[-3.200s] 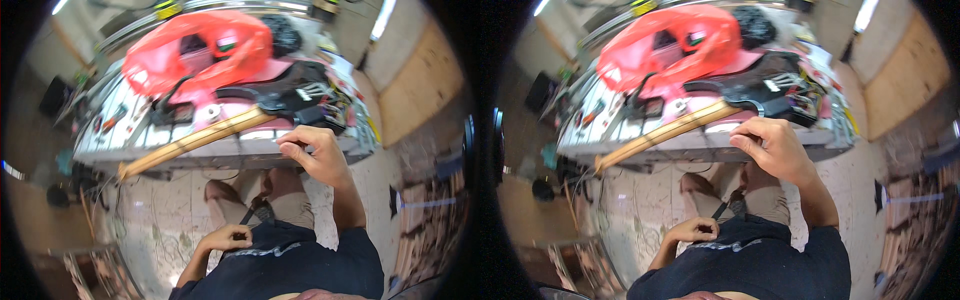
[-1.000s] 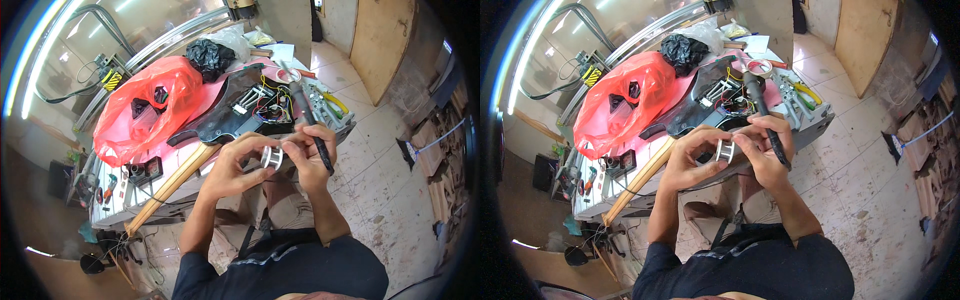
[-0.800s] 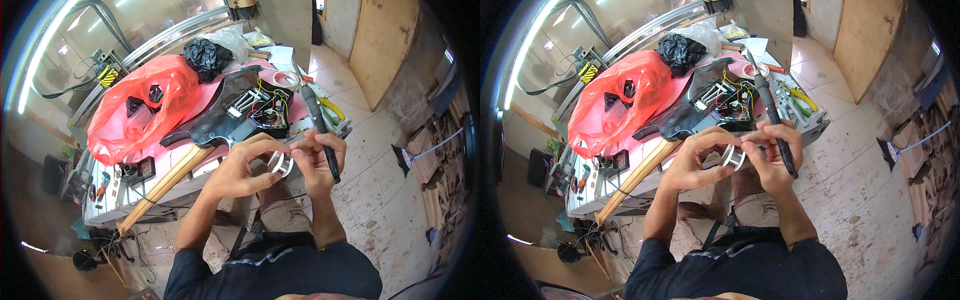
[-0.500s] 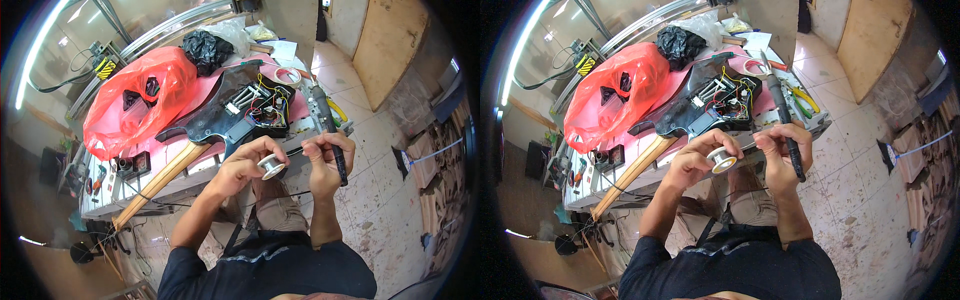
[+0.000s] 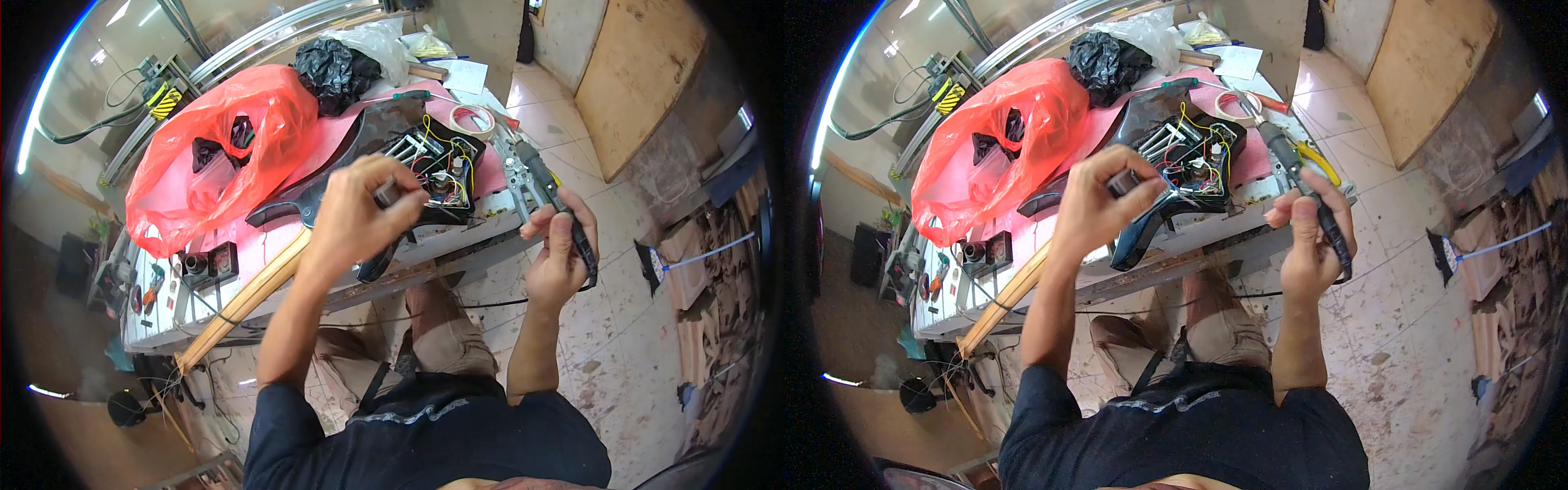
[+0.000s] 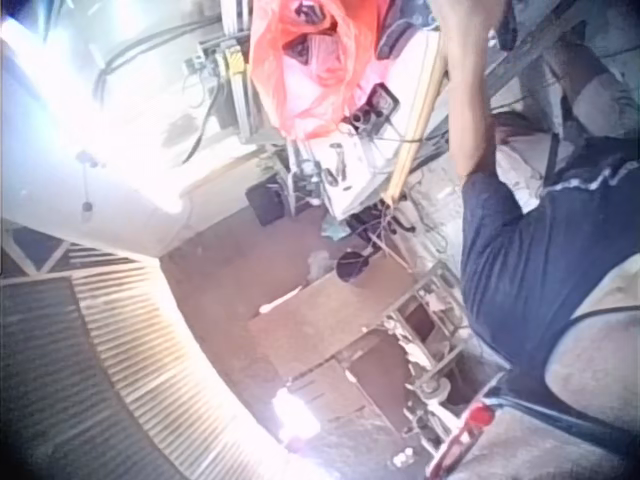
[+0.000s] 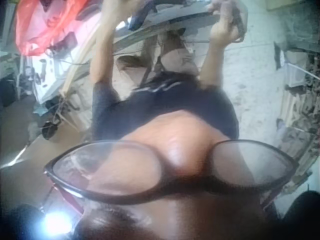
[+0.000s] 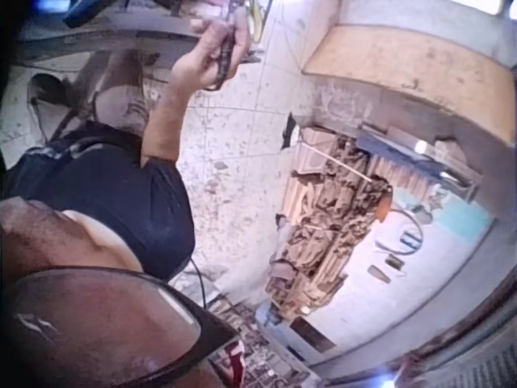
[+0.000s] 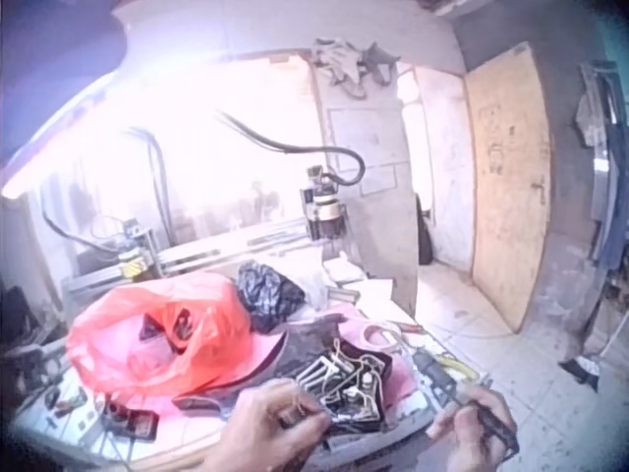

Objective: The person solders internal components and cuts wires on an electric guitar body on a workbench using a soldering iron and wire cutters.

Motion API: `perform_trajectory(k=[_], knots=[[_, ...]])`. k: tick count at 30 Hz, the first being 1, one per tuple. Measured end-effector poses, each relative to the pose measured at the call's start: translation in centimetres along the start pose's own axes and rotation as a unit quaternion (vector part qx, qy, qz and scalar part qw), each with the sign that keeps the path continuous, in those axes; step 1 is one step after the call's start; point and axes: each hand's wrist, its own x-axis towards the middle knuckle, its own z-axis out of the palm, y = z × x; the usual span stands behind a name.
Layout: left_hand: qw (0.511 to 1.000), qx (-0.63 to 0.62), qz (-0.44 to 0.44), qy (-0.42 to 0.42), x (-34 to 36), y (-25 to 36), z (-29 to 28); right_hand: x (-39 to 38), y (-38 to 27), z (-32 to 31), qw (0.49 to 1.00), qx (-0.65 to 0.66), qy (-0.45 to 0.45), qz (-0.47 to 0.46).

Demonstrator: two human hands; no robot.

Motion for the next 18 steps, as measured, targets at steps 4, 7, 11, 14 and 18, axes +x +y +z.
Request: perform_trajectory(k=[4,7,11,14,18], knots=[[1.0,-0.003,0.0,-0.026,3.2,-1.5,-1.5,0.5,0.7,-0.6,0.998,0.0,0.037,0.057],[0.999,0.044,0.012,-0.029,5.4,-1.8,-1.8,0.9,0.9,-0.7,0.996,-0.018,0.045,0.081],[0.993,0.064,0.092,-0.043,7.3,-3.1,-1.7,1.0,1.7,-0.6,0.992,-0.035,0.048,0.115],[0.988,0.087,0.123,-0.034,8.0,-3.4,-1.3,1.2,2.1,-0.7,0.991,-0.027,0.043,0.122],[0.981,0.12,0.142,-0.055,8.8,-3.5,-0.7,1.3,2.3,-1.0,0.991,-0.025,0.044,0.127]])
